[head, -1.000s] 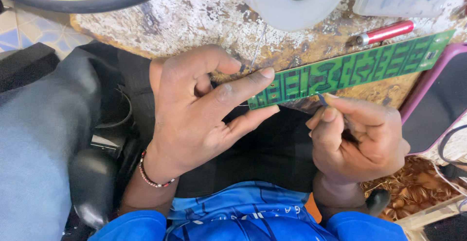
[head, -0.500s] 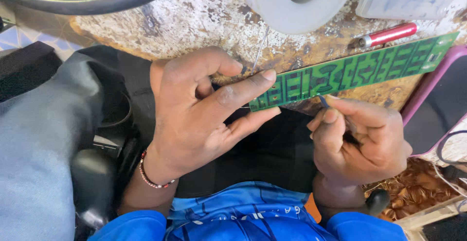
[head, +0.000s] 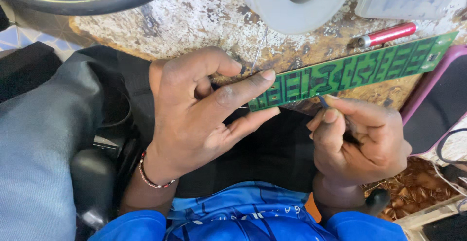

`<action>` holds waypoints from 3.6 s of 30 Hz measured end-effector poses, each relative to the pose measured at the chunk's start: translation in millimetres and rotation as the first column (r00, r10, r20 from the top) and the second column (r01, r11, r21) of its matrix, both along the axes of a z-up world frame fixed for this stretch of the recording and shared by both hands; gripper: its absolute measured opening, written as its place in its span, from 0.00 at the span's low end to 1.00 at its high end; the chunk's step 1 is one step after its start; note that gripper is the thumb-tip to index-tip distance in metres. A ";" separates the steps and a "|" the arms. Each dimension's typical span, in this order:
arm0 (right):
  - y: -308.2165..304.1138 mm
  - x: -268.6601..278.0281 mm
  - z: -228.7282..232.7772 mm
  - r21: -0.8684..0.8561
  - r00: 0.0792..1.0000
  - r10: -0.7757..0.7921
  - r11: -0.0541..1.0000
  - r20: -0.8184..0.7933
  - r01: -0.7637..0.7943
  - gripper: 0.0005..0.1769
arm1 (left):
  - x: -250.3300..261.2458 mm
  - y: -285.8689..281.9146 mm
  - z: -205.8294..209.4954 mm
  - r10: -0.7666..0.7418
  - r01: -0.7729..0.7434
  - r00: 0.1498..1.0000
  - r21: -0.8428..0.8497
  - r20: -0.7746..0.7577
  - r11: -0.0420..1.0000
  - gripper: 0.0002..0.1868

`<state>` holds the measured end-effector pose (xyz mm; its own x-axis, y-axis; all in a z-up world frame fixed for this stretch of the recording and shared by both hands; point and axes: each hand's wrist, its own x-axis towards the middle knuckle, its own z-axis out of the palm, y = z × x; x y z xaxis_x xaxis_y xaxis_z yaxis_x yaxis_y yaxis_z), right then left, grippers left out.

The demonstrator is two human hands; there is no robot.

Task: The person holds a green circuit board and uses a soldering iron to apply solder to specific points on the board. They feed solder wire from a spool while working on the board's surface.

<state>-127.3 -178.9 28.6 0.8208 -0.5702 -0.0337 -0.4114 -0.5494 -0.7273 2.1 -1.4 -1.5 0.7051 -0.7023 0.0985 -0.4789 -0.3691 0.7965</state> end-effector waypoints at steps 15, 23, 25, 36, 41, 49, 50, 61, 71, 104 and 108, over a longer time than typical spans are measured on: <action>-1.0 1.4 -0.5 -0.020 0.998 0.037 0.999 0.057 -0.036 0.11 | 0.7 0.5 1.6 0.000 -0.001 0.999 0.006 0.050 1.000 0.27; -0.5 1.8 4.6 -0.017 1.000 -0.002 1.000 0.001 0.002 0.09 | -6.1 -1.6 8.5 0.062 -0.065 0.997 0.069 0.051 0.995 0.26; -1.9 2.3 4.9 -0.020 1.000 0.019 1.000 0.013 -0.019 0.09 | -3.6 -0.8 5.5 0.045 -0.047 0.998 0.043 0.050 0.998 0.27; -4.2 -0.7 6.4 -0.058 0.999 0.041 0.997 -0.021 -0.043 0.08 | -5.4 -1.0 7.8 0.049 -0.053 0.997 0.066 0.067 0.996 0.28; -3.7 1.5 6.2 -0.066 0.999 0.039 0.997 0.003 -0.039 0.07 | -4.0 -1.1 6.8 0.036 -0.038 0.997 0.040 0.061 0.998 0.28; -4.8 1.0 9.3 -0.054 0.999 0.049 0.997 -0.012 -0.050 0.09 | -6.3 -1.1 10.2 0.046 -0.051 0.997 0.074 0.065 0.996 0.29; -4.4 1.9 9.6 -0.056 0.998 0.056 0.997 0.002 -0.056 0.09 | -5.8 -0.6 10.3 0.039 -0.043 0.997 0.069 0.065 0.997 0.30; -11.0 -15.3 -11.9 0.046 0.968 0.005 0.999 0.253 -0.018 0.12 | -6.5 -2.9 12.2 0.044 -0.044 0.999 0.039 0.010 0.998 0.28; -3.5 -17.2 -18.5 0.041 0.938 -0.034 0.999 0.345 0.021 0.13 | -1.9 -3.5 10.2 0.026 -0.028 0.999 0.029 0.043 0.999 0.27; -6.4 -4.9 -6.9 -0.175 0.994 0.110 0.979 0.025 -0.104 0.11 | 0.7 0.0 -4.3 -0.029 0.029 1.000 -0.005 0.002 1.000 0.29; -4.9 -4.4 -1.0 -0.205 0.993 0.076 0.974 -0.085 -0.092 0.09 | 0.9 1.7 -6.9 -0.039 0.040 0.998 -0.010 0.049 0.999 0.29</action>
<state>-131.7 -183.8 27.6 0.8658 -0.5003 0.0140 -0.4071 -0.7202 -0.5618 3.0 0.3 -8.4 0.6712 -0.7279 0.1401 -0.5311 -0.3403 0.7760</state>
